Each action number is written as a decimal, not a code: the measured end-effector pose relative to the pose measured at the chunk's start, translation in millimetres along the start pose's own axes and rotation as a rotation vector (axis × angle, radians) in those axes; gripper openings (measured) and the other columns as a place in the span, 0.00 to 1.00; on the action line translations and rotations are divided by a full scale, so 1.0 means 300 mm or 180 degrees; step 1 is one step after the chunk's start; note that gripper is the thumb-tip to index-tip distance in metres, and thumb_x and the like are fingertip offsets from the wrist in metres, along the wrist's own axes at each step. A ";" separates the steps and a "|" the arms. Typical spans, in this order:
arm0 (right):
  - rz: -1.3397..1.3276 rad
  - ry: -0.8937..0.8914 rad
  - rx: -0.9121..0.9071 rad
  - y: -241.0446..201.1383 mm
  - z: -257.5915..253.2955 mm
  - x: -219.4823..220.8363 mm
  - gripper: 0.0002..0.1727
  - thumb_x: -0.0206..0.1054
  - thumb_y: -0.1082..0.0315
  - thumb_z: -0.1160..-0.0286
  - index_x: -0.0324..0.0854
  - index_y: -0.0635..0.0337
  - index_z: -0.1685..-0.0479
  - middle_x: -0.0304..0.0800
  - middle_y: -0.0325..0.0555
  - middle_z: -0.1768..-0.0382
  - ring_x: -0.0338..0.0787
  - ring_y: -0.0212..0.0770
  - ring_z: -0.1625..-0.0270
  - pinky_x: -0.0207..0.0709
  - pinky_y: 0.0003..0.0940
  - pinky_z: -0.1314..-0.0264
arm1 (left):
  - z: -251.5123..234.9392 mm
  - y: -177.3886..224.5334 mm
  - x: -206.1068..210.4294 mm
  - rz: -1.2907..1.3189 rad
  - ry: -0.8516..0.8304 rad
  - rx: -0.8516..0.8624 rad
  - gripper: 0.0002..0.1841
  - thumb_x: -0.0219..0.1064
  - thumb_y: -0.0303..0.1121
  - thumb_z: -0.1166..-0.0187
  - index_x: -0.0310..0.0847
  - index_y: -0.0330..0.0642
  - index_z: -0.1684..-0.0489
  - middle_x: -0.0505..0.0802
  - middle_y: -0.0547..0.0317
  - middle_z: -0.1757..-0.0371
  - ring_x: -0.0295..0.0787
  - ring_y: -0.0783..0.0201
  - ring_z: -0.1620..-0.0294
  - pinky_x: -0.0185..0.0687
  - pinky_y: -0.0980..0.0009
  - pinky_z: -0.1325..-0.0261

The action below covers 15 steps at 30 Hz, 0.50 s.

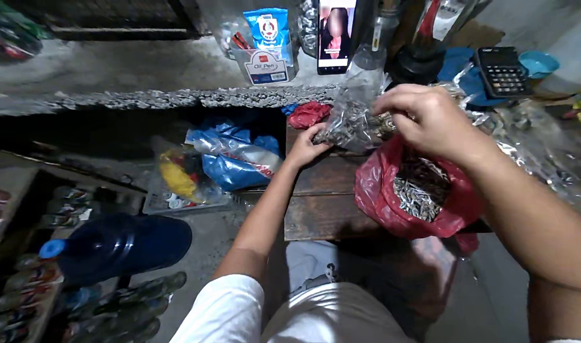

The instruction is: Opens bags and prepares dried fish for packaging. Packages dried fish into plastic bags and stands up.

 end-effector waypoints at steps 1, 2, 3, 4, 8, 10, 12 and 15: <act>-0.0066 -0.0275 0.0067 -0.003 -0.048 0.040 0.18 0.53 0.83 0.23 0.90 0.69 0.50 0.93 0.61 0.46 0.91 0.57 0.40 0.79 0.53 0.31 | 0.001 -0.001 0.001 0.0031 -0.0012 -0.0022 0.27 0.71 0.21 0.29 0.74 0.22 0.28 0.87 0.38 0.33 0.86 0.68 0.35 0.77 0.73 0.29; -0.0051 -0.0656 0.0195 0.002 -0.089 0.089 0.17 0.54 0.84 0.21 0.90 0.69 0.50 0.93 0.62 0.47 0.91 0.58 0.40 0.78 0.55 0.31 | 0.000 -0.002 0.000 0.0069 -0.0007 -0.0050 0.28 0.70 0.20 0.28 0.72 0.22 0.27 0.86 0.37 0.32 0.85 0.67 0.34 0.77 0.73 0.28; 0.0019 -0.1076 0.0363 0.016 -0.122 0.142 0.16 0.54 0.83 0.19 0.89 0.69 0.49 0.92 0.62 0.47 0.90 0.60 0.40 0.76 0.58 0.31 | 0.000 -0.005 -0.001 0.0103 0.0004 -0.0069 0.28 0.70 0.21 0.28 0.71 0.22 0.25 0.85 0.36 0.31 0.85 0.66 0.33 0.77 0.72 0.27; 0.0095 -0.1426 0.0497 0.033 -0.147 0.192 0.15 0.55 0.82 0.18 0.89 0.69 0.48 0.92 0.63 0.48 0.90 0.62 0.40 0.75 0.61 0.32 | 0.000 -0.010 -0.002 0.0143 0.0022 -0.0086 0.29 0.70 0.21 0.27 0.70 0.22 0.25 0.85 0.36 0.31 0.85 0.66 0.33 0.77 0.72 0.27; 0.0059 -0.1658 0.0447 0.073 -0.223 0.271 0.13 0.57 0.83 0.20 0.89 0.71 0.53 0.91 0.65 0.53 0.89 0.64 0.44 0.76 0.64 0.37 | -0.014 -0.043 -0.004 0.0307 0.0028 -0.0117 0.29 0.70 0.24 0.25 0.69 0.22 0.24 0.85 0.35 0.31 0.85 0.63 0.33 0.77 0.69 0.26; -0.0100 -0.1504 0.0347 0.062 -0.252 0.255 0.16 0.54 0.85 0.23 0.89 0.72 0.54 0.91 0.63 0.52 0.90 0.61 0.45 0.76 0.61 0.38 | -0.018 -0.044 -0.005 0.0295 0.0017 -0.0152 0.28 0.69 0.25 0.24 0.71 0.23 0.24 0.87 0.37 0.33 0.86 0.63 0.34 0.78 0.68 0.27; 0.0012 -0.1731 0.0500 0.073 -0.258 0.272 0.14 0.55 0.84 0.22 0.89 0.71 0.55 0.91 0.62 0.56 0.89 0.60 0.49 0.76 0.62 0.42 | -0.019 -0.038 -0.005 0.0309 0.0005 -0.0188 0.27 0.69 0.25 0.23 0.71 0.23 0.25 0.86 0.37 0.33 0.86 0.63 0.35 0.78 0.68 0.27; 0.0535 -0.2294 0.0972 0.157 -0.230 0.354 0.06 0.66 0.78 0.24 0.88 0.72 0.56 0.89 0.69 0.61 0.88 0.71 0.52 0.74 0.74 0.49 | -0.020 -0.033 -0.004 0.0299 -0.0052 -0.0169 0.26 0.68 0.25 0.22 0.71 0.23 0.24 0.85 0.35 0.30 0.84 0.61 0.31 0.75 0.67 0.24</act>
Point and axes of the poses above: each hand's wrist, its own z-axis away from the middle knuckle, its own x-axis out of the palm, y = z × x, the point moved 9 cm from there along -z, towards the middle knuckle
